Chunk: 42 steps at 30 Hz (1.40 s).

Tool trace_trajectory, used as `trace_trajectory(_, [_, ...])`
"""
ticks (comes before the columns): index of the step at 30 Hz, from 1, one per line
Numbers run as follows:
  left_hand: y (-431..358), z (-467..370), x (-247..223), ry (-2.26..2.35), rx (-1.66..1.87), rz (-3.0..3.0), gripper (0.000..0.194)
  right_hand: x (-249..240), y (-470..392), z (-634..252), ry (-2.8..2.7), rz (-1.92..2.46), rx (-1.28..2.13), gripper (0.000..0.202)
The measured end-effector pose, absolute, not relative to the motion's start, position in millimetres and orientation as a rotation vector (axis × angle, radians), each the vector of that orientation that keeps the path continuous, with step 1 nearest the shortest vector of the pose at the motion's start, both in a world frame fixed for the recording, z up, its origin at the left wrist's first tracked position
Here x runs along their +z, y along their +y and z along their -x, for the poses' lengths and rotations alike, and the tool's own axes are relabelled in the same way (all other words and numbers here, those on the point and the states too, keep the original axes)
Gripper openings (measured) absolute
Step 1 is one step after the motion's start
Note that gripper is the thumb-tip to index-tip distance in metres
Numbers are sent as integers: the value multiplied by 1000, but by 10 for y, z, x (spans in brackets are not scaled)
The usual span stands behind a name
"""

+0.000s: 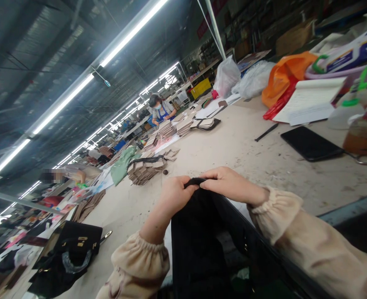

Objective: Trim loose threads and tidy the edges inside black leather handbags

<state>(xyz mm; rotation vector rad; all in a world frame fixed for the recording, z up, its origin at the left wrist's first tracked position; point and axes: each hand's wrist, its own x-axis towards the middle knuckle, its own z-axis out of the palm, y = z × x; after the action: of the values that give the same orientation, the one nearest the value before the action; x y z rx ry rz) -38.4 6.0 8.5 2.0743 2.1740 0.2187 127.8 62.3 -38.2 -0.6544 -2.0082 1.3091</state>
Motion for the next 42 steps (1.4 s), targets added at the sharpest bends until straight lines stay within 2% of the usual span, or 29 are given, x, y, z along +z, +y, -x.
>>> trace_trajectory(12, [56, 421, 38, 2337, 137, -2034, 27, -407, 623, -1264, -1999, 653, 1330, 30])
trace_trajectory(22, [-192, 583, 76, 2052, 322, -1975, 28, -408, 616, -1273, -2009, 686, 1318, 31])
trace_trajectory(33, [24, 487, 83, 2348, 28, -1921, 28, -360, 591, -1268, -2027, 693, 1302, 29])
trace_trajectory(38, [-130, 535, 78, 2120, 263, -1943, 35, -364, 591, -1270, -2032, 713, 1252, 29])
trace_trajectory(42, [-242, 586, 67, 2014, 476, -2007, 32, -365, 586, -1275, -2038, 728, 1292, 30])
